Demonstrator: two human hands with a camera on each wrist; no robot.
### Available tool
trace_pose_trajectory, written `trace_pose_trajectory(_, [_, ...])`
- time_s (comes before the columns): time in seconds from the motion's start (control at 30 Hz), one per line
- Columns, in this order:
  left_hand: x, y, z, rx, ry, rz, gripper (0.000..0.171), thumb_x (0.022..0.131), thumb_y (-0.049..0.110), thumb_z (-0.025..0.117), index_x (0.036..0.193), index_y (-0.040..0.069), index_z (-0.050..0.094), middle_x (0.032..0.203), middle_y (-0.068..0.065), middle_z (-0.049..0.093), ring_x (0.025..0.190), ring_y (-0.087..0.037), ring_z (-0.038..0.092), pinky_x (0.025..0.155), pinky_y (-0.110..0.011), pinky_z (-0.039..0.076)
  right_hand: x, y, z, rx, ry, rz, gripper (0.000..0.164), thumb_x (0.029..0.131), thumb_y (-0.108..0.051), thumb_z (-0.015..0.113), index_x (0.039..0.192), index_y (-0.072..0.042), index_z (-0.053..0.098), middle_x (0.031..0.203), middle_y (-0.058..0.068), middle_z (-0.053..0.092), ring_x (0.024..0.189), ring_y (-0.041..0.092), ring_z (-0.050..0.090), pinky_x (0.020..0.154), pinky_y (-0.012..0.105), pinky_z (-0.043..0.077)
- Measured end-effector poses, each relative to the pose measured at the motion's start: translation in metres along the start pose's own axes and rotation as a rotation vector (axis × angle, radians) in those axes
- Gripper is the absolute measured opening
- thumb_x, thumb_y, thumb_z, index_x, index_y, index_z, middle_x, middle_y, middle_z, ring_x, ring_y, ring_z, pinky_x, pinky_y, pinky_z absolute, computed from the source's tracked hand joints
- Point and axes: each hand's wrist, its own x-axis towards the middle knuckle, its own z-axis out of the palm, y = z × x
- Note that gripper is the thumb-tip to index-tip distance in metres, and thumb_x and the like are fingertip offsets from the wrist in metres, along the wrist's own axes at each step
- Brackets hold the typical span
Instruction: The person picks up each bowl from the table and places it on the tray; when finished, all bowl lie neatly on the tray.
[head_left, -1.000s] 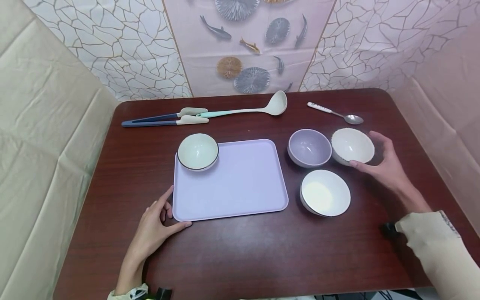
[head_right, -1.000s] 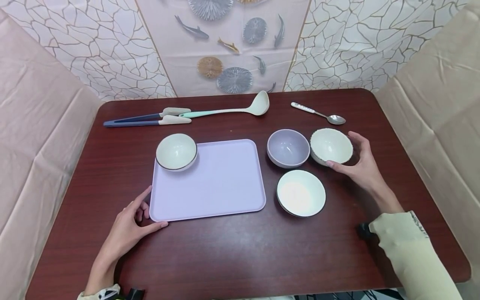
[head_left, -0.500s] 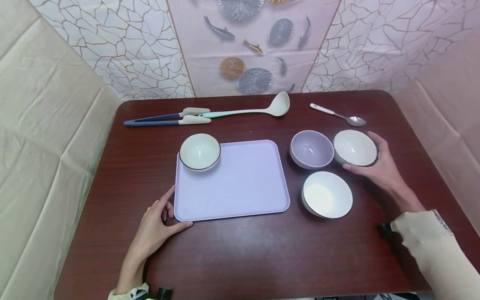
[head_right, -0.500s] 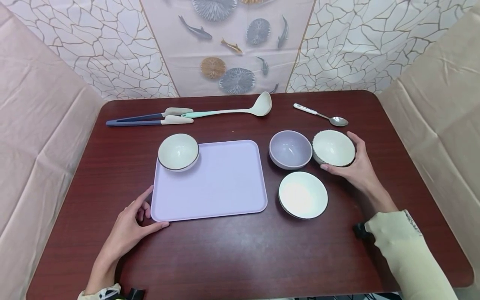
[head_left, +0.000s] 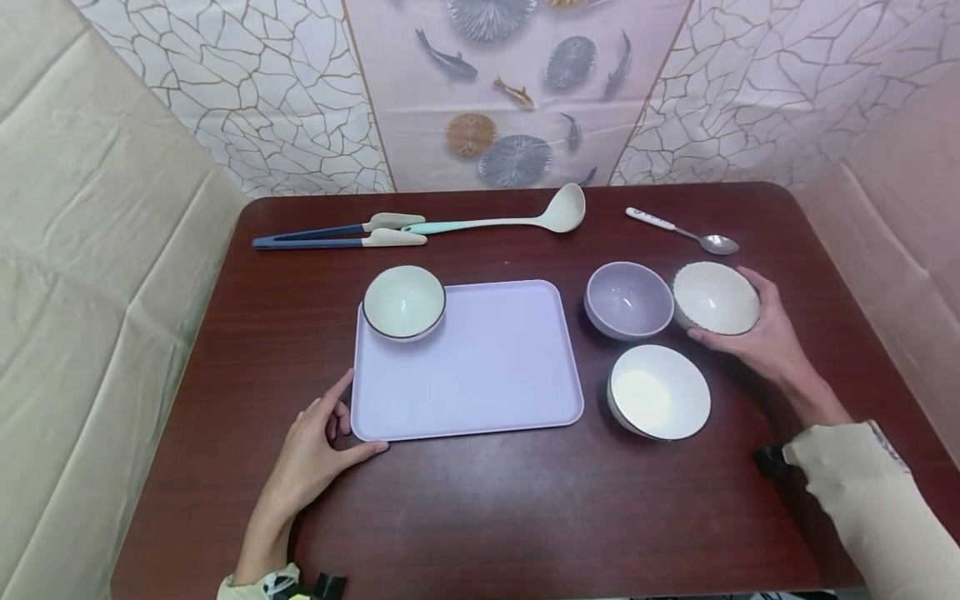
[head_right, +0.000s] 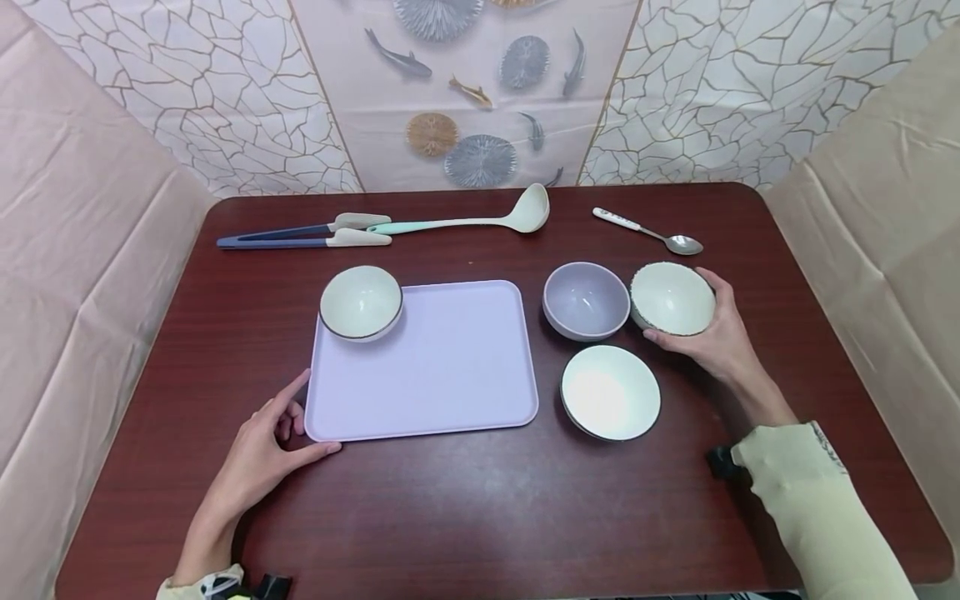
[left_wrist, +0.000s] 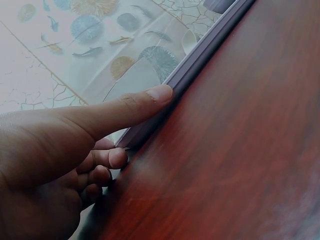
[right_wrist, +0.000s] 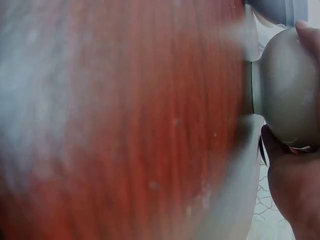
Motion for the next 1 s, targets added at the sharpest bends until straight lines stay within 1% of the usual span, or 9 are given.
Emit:
trace_pose_trajectory(0.17, [0.000, 0.001, 0.000, -0.004, 0.006, 0.008, 0.101, 0.065, 0.040, 0.091, 0.149, 0.015, 0.042, 0.083, 0.005, 0.048, 0.073, -0.014, 0.041, 0.080, -0.037, 0.027, -0.001, 0.000, -0.001, 0.001, 0.014, 0.002, 0.112, 0.069, -0.017, 0.091, 0.155, -0.019, 0.019, 0.147, 0.017, 0.032, 0.123, 0.033, 0.037, 0.097, 0.025, 0.032])
trace_pose_trajectory(0.27, [0.000, 0.001, 0.000, -0.001, 0.007, 0.011, 0.101, 0.065, 0.040, 0.091, 0.149, 0.015, 0.042, 0.083, 0.006, 0.048, 0.072, -0.014, 0.041, 0.080, -0.037, 0.026, -0.001, -0.001, -0.001, -0.005, 0.022, 0.005, 0.111, 0.069, -0.017, 0.090, 0.155, -0.021, 0.020, 0.147, 0.018, 0.032, 0.123, 0.032, 0.037, 0.097, 0.025, 0.031])
trace_pose_trajectory(0.53, [0.000, 0.000, 0.001, 0.000, 0.008, 0.010, 0.101, 0.065, 0.040, 0.091, 0.149, 0.015, 0.042, 0.083, 0.006, 0.048, 0.072, -0.015, 0.041, 0.079, -0.037, 0.027, -0.001, -0.005, -0.002, 0.023, 0.052, -0.020, 0.107, 0.069, -0.014, 0.090, 0.153, -0.024, 0.024, 0.145, 0.016, 0.033, 0.122, 0.026, 0.039, 0.094, 0.022, 0.034])
trace_pose_trajectory(0.67, [0.001, 0.000, 0.000, 0.007, 0.003, 0.010, 0.101, 0.065, 0.039, 0.091, 0.149, 0.013, 0.042, 0.082, 0.005, 0.048, 0.071, -0.014, 0.040, 0.079, -0.038, 0.026, 0.001, -0.010, -0.006, 0.016, 0.061, -0.018, 0.107, 0.069, -0.016, 0.090, 0.153, -0.025, 0.024, 0.146, 0.015, 0.033, 0.124, 0.026, 0.038, 0.096, 0.022, 0.032])
trace_pose_trajectory(0.8, [0.000, 0.000, -0.001, 0.008, 0.001, 0.007, 0.099, 0.066, 0.038, 0.091, 0.148, 0.012, 0.042, 0.082, 0.005, 0.048, 0.070, -0.013, 0.039, 0.078, -0.038, 0.026, 0.003, -0.017, -0.010, 0.008, 0.051, -0.017, 0.108, 0.070, -0.016, 0.090, 0.153, -0.025, 0.023, 0.148, 0.015, 0.032, 0.125, 0.026, 0.037, 0.098, 0.023, 0.031])
trace_pose_trajectory(0.9, [-0.001, 0.000, 0.000, 0.007, -0.008, 0.006, 0.099, 0.067, 0.039, 0.090, 0.149, 0.012, 0.041, 0.082, 0.005, 0.048, 0.070, -0.013, 0.039, 0.078, -0.038, 0.026, 0.003, -0.023, -0.013, 0.001, 0.041, -0.016, 0.108, 0.070, -0.016, 0.090, 0.154, -0.024, 0.022, 0.148, 0.014, 0.031, 0.126, 0.026, 0.037, 0.097, 0.023, 0.032])
trace_pose_trajectory(1.0, [0.001, 0.001, -0.001, 0.004, -0.011, 0.008, 0.100, 0.067, 0.041, 0.090, 0.149, 0.012, 0.041, 0.082, 0.005, 0.048, 0.070, -0.013, 0.039, 0.079, -0.038, 0.026, 0.006, -0.031, -0.017, -0.009, 0.038, -0.020, 0.108, 0.070, -0.017, 0.089, 0.154, -0.026, 0.021, 0.149, 0.014, 0.031, 0.127, 0.028, 0.035, 0.097, 0.024, 0.032])
